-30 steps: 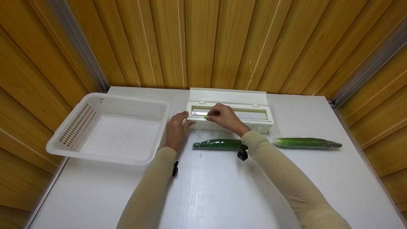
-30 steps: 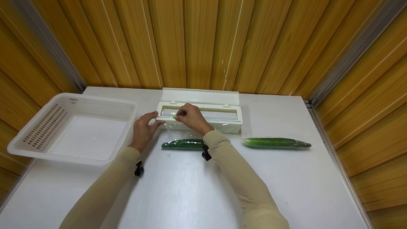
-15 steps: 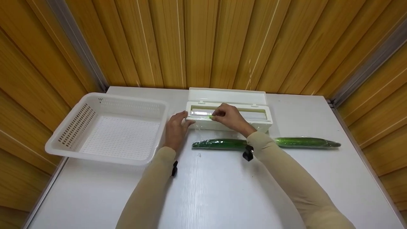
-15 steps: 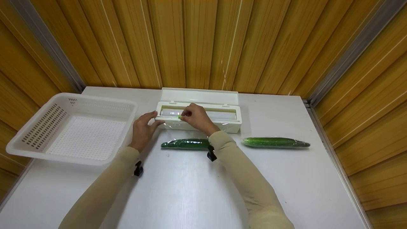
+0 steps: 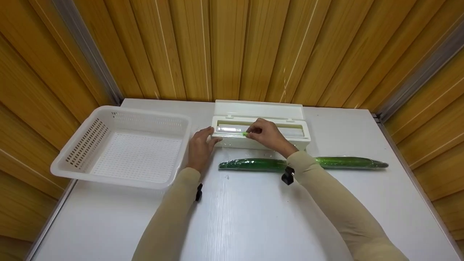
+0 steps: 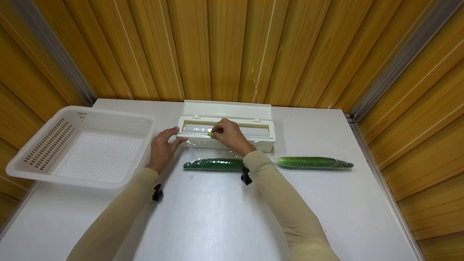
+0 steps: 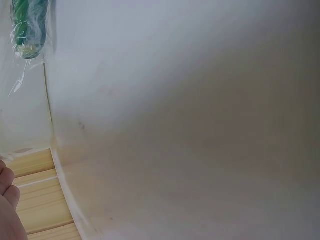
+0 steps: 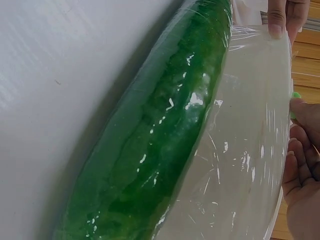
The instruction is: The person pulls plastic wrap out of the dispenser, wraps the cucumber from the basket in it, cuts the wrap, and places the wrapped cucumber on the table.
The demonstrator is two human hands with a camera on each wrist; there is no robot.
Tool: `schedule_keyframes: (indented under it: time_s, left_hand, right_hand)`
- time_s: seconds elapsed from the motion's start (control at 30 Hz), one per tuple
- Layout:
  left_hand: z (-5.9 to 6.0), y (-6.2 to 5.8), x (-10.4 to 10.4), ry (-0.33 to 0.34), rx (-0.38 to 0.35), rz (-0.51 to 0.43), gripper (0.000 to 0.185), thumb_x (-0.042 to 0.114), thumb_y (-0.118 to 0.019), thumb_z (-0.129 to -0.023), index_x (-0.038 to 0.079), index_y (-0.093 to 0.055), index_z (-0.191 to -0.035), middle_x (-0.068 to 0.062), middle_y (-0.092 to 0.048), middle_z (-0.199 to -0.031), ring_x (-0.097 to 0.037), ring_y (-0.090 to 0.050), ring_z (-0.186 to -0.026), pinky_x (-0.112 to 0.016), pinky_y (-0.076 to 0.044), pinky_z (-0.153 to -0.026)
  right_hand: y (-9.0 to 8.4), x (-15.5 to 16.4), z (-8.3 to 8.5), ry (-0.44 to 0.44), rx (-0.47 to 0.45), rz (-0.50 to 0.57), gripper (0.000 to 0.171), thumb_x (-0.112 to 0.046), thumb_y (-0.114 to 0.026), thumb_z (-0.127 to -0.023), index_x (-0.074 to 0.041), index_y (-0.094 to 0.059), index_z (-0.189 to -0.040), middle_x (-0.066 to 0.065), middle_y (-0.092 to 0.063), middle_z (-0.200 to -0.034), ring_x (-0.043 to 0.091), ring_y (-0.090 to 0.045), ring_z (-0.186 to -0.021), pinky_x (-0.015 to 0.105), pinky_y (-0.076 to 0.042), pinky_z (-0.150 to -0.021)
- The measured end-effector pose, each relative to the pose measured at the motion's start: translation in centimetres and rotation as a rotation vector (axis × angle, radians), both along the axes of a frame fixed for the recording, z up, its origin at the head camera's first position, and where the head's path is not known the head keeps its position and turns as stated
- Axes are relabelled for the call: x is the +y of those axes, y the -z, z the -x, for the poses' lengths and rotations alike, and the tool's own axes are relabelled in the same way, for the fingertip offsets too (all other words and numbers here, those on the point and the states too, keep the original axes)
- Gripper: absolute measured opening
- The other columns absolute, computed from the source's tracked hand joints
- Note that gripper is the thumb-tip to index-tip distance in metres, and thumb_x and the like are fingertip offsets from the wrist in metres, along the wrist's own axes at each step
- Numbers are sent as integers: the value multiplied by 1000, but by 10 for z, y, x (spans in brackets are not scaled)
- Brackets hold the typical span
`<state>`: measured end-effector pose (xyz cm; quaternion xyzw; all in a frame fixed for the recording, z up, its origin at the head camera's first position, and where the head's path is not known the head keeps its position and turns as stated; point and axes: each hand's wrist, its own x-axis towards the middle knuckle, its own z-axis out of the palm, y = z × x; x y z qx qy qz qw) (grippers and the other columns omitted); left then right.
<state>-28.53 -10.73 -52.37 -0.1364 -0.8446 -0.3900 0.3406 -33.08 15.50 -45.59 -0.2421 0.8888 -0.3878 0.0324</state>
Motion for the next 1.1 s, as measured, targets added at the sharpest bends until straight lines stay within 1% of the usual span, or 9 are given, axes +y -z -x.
schedule_keyframes:
  time_s: [0.23,0.43,0.57,0.7,0.93,1.1]
  left_hand:
    - [1,1,1,10,36,7,40,13,-89,-82,-8,-76,-112,-25,-75,-115,-41,-71,-111,-45,-57,-98]
    - [2,1,-1,11,20,6,40,15,-88,-84,-8,-75,-114,-24,-75,-117,-40,-71,-112,-45,-57,-99]
    - [1,2,-1,10,29,4,39,14,-89,-83,-8,-75,-113,-25,-75,-116,-41,-72,-111,-45,-57,-99]
    - [2,4,1,15,39,6,39,14,-89,-83,-8,-76,-112,-24,-75,-116,-41,-72,-111,-44,-57,-100]
    - [1,4,2,4,19,5,41,15,-89,-83,-7,-75,-114,-24,-74,-118,-40,-71,-112,-43,-57,-100]
    - [1,4,1,-7,2,-1,41,16,-88,-84,-7,-76,-116,-23,-74,-120,-40,-71,-114,-43,-56,-100]
  right_hand:
    - [-1,7,0,11,-20,-7,11,-11,-79,-98,-4,-80,-107,6,-65,-102,21,-62,-94,33,-52,-82]
    - [-1,15,0,31,-40,4,11,-11,-79,-98,-6,-79,-108,6,-65,-103,21,-61,-94,32,-52,-82]
    - [-1,20,-1,33,-46,-1,12,-12,-79,-98,-6,-80,-108,6,-65,-103,21,-60,-94,32,-52,-81]
    - [-1,24,-1,24,-35,-15,12,-12,-79,-98,-6,-79,-108,6,-65,-103,21,-61,-94,32,-52,-81]
    - [-1,32,-2,24,-7,-18,10,-10,-79,-97,-4,-79,-106,6,-65,-101,21,-62,-93,32,-52,-81]
    - [-1,37,-2,26,-6,-16,10,-10,-79,-98,-4,-79,-107,6,-65,-101,21,-61,-92,31,-51,-80]
